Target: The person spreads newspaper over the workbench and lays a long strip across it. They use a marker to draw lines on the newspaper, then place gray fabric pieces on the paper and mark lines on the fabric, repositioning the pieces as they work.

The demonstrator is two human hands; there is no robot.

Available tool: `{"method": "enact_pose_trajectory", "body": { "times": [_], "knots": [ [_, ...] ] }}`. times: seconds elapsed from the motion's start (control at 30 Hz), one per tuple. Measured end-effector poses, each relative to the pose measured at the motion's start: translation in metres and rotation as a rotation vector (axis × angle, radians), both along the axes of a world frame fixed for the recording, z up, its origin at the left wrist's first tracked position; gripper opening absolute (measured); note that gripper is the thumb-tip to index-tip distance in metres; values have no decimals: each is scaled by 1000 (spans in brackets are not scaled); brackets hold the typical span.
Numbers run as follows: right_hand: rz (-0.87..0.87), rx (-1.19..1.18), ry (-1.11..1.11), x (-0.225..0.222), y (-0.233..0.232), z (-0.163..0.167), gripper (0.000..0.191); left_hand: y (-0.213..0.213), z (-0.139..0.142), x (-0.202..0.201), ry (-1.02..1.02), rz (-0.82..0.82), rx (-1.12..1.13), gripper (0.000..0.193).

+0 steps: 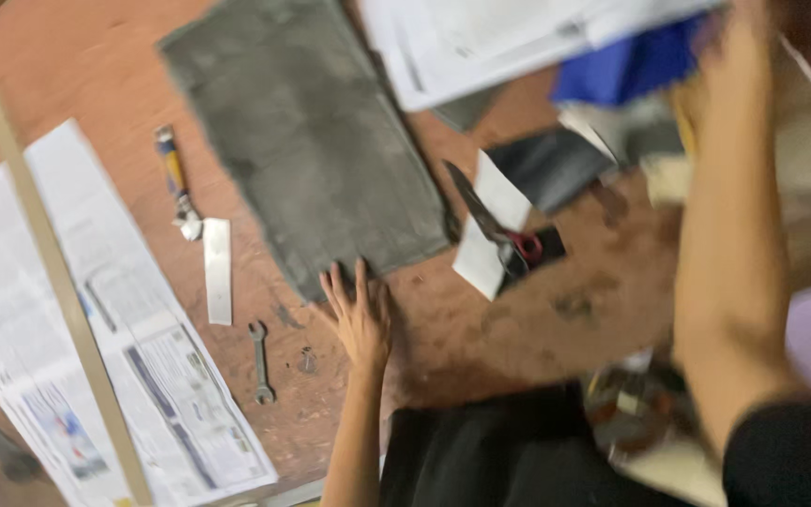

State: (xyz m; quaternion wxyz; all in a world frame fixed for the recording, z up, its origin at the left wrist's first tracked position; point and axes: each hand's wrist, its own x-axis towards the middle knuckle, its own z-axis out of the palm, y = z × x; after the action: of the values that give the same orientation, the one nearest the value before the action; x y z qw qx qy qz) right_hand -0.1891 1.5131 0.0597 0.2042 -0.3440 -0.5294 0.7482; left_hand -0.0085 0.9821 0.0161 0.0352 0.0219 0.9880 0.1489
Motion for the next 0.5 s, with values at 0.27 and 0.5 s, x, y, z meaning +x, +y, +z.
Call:
{"method": "enact_pose_trajectory", "body": {
  "times": [0.27, 0.5],
  "knots": [
    [117, 460, 90, 123, -99, -43, 41, -63, -7, 40, 42, 423, 137, 65],
    [903, 667, -142, 132, -298, -41, 41, -98, -14, -3, 37, 843, 508, 76]
  ]
}}
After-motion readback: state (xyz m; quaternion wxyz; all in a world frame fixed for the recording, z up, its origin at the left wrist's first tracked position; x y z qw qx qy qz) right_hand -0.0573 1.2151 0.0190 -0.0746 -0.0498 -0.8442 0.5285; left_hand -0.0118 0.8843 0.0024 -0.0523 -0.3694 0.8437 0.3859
